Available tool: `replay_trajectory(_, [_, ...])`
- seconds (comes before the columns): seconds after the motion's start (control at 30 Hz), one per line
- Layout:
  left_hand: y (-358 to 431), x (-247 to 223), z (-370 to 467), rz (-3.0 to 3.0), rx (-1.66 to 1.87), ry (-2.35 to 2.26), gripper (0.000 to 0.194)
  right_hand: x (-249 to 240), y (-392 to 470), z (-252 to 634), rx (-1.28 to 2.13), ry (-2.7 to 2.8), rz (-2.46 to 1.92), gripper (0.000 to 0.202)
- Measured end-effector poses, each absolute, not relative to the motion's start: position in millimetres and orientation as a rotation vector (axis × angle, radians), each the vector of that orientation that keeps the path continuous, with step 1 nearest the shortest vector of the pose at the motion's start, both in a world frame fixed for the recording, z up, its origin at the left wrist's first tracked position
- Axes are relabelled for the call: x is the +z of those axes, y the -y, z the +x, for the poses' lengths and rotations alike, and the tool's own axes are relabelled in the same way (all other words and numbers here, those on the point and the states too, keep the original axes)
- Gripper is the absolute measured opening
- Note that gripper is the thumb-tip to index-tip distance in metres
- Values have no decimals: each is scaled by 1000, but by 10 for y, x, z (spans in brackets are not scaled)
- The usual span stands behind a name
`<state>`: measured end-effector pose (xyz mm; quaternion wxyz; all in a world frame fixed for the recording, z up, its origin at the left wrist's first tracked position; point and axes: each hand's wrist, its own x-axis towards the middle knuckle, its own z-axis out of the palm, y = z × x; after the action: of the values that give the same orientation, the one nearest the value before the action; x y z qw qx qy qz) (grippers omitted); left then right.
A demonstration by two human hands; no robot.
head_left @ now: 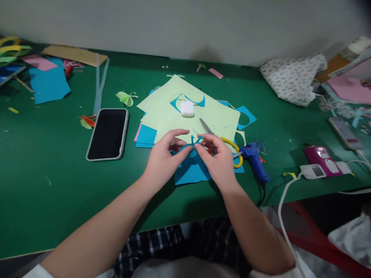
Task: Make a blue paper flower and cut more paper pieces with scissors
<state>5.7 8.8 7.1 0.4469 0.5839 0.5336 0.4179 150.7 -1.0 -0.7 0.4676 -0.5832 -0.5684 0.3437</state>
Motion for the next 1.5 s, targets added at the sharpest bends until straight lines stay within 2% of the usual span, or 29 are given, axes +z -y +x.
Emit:
replay_trajectory(0.33, [-87, 51, 63, 1500, 1022, -1319, 34, 21, 0, 1496, 851, 1348, -1417, 6])
replay_trajectory(0.87, [-92, 56, 66, 1528, 1009, -1329, 33, 19, -10, 1490, 905, 1337, -1402, 4])
replay_trajectory(0.93, [-92, 61, 66, 1522, 1009, -1335, 33, 16, -7, 1493, 909, 1346, -1398, 9])
replay_trajectory(1.13, [-93, 62, 59, 1534, 1015, -1345, 31, -14, 6, 1481, 935, 1365, -1380, 38])
replay_trajectory(1.5, [-85, 49, 56, 1627, 1017, -1423, 14, -51, 49, 1440, 697, 1528, -1392, 44])
